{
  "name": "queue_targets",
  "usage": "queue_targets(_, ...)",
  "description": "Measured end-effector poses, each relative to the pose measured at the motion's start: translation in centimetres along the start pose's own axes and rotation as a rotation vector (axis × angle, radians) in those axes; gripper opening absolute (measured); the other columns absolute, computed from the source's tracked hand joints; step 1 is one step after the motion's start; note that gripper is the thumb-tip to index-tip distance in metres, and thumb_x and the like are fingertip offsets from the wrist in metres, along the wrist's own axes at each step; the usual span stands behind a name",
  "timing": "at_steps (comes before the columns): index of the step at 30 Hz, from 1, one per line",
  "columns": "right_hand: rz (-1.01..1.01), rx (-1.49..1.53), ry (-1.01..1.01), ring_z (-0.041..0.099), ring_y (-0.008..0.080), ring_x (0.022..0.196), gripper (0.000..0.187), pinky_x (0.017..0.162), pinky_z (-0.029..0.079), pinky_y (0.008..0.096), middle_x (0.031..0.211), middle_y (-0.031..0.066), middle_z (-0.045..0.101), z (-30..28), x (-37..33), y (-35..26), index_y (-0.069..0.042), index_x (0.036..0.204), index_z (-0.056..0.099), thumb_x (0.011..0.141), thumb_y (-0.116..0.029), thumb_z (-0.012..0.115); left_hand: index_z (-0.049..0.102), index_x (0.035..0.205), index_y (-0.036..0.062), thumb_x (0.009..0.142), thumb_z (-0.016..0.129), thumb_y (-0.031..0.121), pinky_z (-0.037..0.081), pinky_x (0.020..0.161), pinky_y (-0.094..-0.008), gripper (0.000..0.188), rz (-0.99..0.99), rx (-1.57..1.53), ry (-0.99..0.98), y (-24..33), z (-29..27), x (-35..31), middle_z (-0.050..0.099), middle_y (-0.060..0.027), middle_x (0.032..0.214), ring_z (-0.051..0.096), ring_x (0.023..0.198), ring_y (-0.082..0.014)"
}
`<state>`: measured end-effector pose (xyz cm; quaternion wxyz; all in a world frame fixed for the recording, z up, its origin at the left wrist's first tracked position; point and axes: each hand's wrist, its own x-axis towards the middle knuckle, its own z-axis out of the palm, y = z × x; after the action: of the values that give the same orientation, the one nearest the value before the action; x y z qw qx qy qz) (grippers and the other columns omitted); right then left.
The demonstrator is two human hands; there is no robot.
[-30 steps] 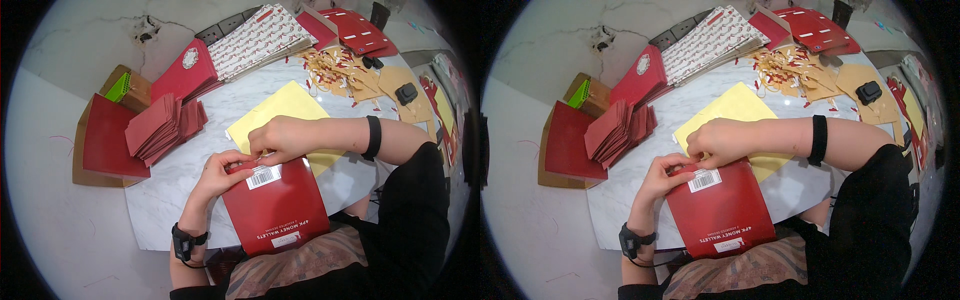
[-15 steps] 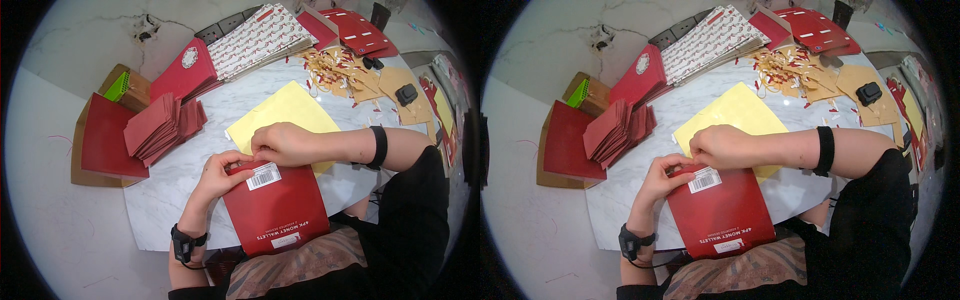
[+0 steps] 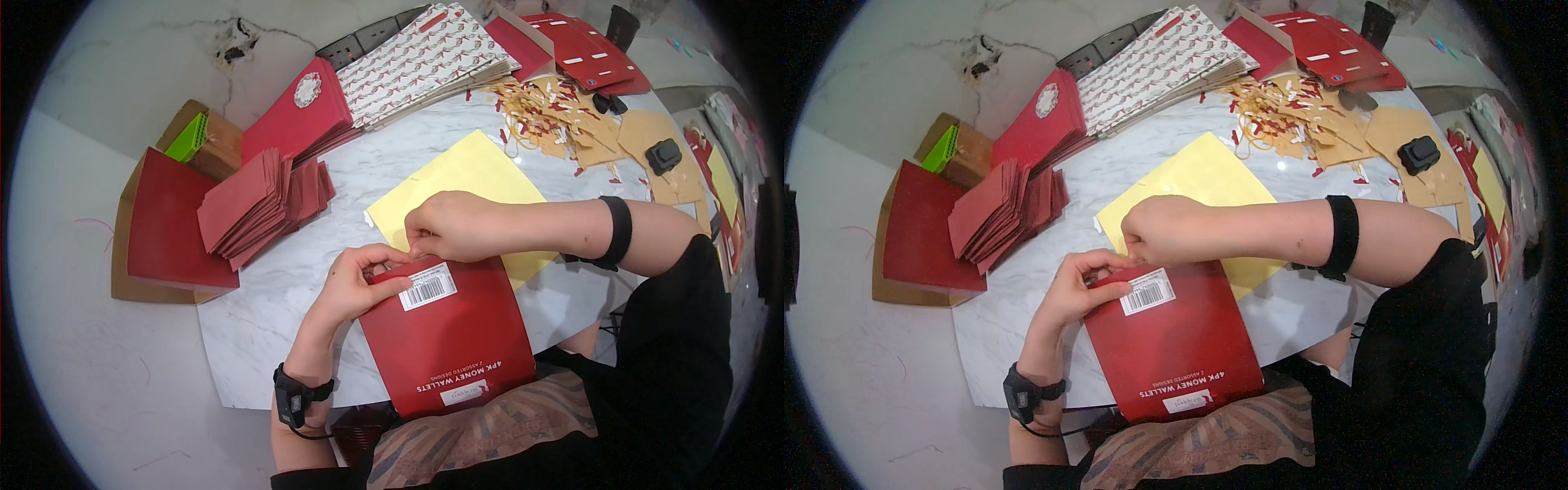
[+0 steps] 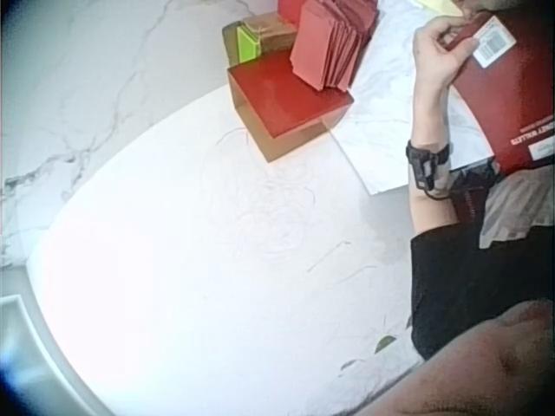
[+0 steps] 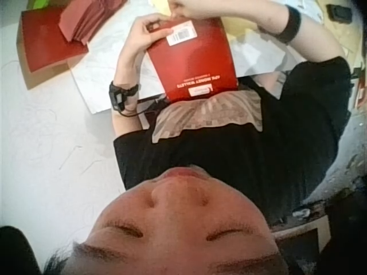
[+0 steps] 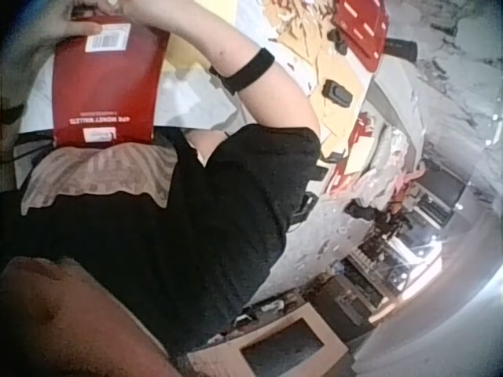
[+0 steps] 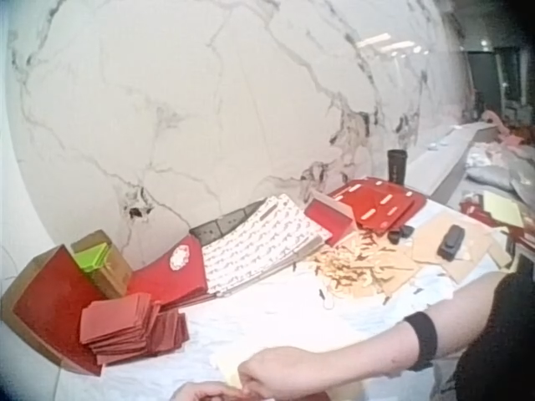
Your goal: Assembling red money wallets and inserting them into a cardboard sleeve.
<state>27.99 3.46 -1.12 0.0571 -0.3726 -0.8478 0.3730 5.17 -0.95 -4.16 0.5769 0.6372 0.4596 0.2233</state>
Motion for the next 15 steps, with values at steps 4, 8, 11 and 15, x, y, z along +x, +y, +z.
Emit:
queue_targets(4,0.007,0.071,0.038,0.067,0.0303,0.081,0.017,0.072,0.05,0.0403,0.084,0.013,0.069,0.8,0.0,0.7,-0.004,0.094,0.066,0.09,-0.021,0.065,0.073,0.105,0.0032,0.078,0.08,0.009,0.046,0.06,-0.0196,0.027,0.001,0.014,-0.002,-0.5,-0.1,0.1,0.073,-0.0012,0.084,0.058,0.066,-0.0013)
queue_targets(8,-0.017,0.052,0.022,0.067,0.0302,0.081,0.017,0.072,0.049,0.0406,0.083,0.0129,0.069,0.7,0.2,0.8,-0.004,0.094,0.064,0.09,-0.021,0.066,0.074,0.104,0.0051,0.077,0.081,0.011,0.043,0.057,-0.0196,0.028,0.019,0.031,0.003,-0.9,-0.1,0.2,0.073,0.0002,0.082,0.054,0.062,-0.0006)
queue_targets(11,0.004,0.04,-0.023,0.067,0.031,0.086,0.018,0.075,0.051,0.0414,0.087,0.0139,0.07,-0.1,0.2,0.1,-0.004,0.092,0.067,0.089,-0.022,0.067,0.074,0.103,0.0054,0.077,0.08,0.011,0.042,0.057,-0.0195,0.028,0.006,0.033,0.002,-0.8,-0.1,0.1,0.072,0.0005,0.082,0.052,0.061,-0.0004)
queue_targets(15,-0.033,-0.042,-0.012,0.067,0.0314,0.081,0.015,0.072,0.049,0.0419,0.082,0.0133,0.068,-0.2,0.0,-0.3,-0.004,0.093,0.064,0.09,-0.019,0.066,0.073,0.105,0.0047,0.078,0.08,0.01,0.041,0.057,-0.0193,0.028,0.006,0.004,0.006,-0.8,0.0,0.1,0.072,0.0009,0.083,0.052,0.062,0.0001)
